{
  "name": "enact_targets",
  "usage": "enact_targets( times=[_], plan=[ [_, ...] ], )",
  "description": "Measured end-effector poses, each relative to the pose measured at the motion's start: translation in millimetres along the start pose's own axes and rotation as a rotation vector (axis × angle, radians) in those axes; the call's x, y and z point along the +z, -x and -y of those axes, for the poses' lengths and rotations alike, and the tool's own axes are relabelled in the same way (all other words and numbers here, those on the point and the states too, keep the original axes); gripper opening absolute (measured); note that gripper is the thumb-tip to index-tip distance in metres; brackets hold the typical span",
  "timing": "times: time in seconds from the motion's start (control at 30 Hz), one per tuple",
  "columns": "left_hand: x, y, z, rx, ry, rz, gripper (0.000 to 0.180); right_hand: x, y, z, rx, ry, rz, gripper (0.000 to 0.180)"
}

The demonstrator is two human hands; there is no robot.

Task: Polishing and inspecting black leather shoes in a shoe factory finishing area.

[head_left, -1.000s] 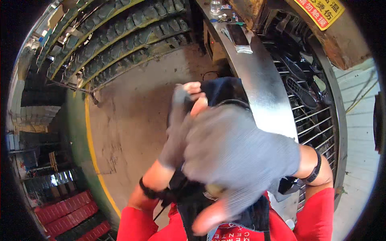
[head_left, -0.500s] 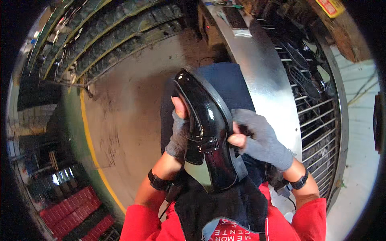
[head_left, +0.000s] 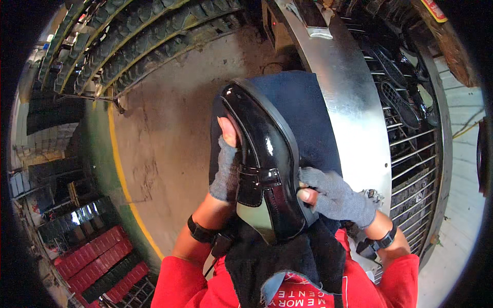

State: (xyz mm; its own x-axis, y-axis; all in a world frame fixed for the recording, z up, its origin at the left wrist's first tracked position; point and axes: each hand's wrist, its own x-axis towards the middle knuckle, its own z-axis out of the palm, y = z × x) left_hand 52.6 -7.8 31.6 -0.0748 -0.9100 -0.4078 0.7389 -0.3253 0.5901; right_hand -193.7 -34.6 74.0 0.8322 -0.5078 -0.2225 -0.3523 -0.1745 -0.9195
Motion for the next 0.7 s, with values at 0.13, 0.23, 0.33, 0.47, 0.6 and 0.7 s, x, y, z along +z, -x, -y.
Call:
enact_targets(
  times=[0.13, 0.23, 0.33, 0.47, 0.6, 0.7],
  plan=[
    [0, 1, -5, 0.099, -0.197, 0.056, 0.084, 13, 7, -13, 0.008, -0.329, -0.099, 0.041],
    [23, 10, -15, 0.093, -0.068, 0.109, 0.091, 6, -5, 6, -0.046, -0.438, -0.452, 0.077],
    [64, 24, -26, 0.149, -0.127, 0.107, 0.103, -10, -47, 49, -0.337, -0.415, -0.647, 0.099],
    [45, 40, -20, 0.195, -0.387, 0.018, 0.107, 2, -44, 71, -0.271, -0.214, -0.638, 0.085],
    [52, 53, -24, 0.244, -0.429, 0.001, 0.104, -27, -36, 86, -0.293, -0.168, -0.47, 0.083],
    [44, 60, -14, 0.415, -0.665, -0.084, 0.083, -42, -54, 97, -0.382, -0.117, -0.446, 0.088]
  ],
)
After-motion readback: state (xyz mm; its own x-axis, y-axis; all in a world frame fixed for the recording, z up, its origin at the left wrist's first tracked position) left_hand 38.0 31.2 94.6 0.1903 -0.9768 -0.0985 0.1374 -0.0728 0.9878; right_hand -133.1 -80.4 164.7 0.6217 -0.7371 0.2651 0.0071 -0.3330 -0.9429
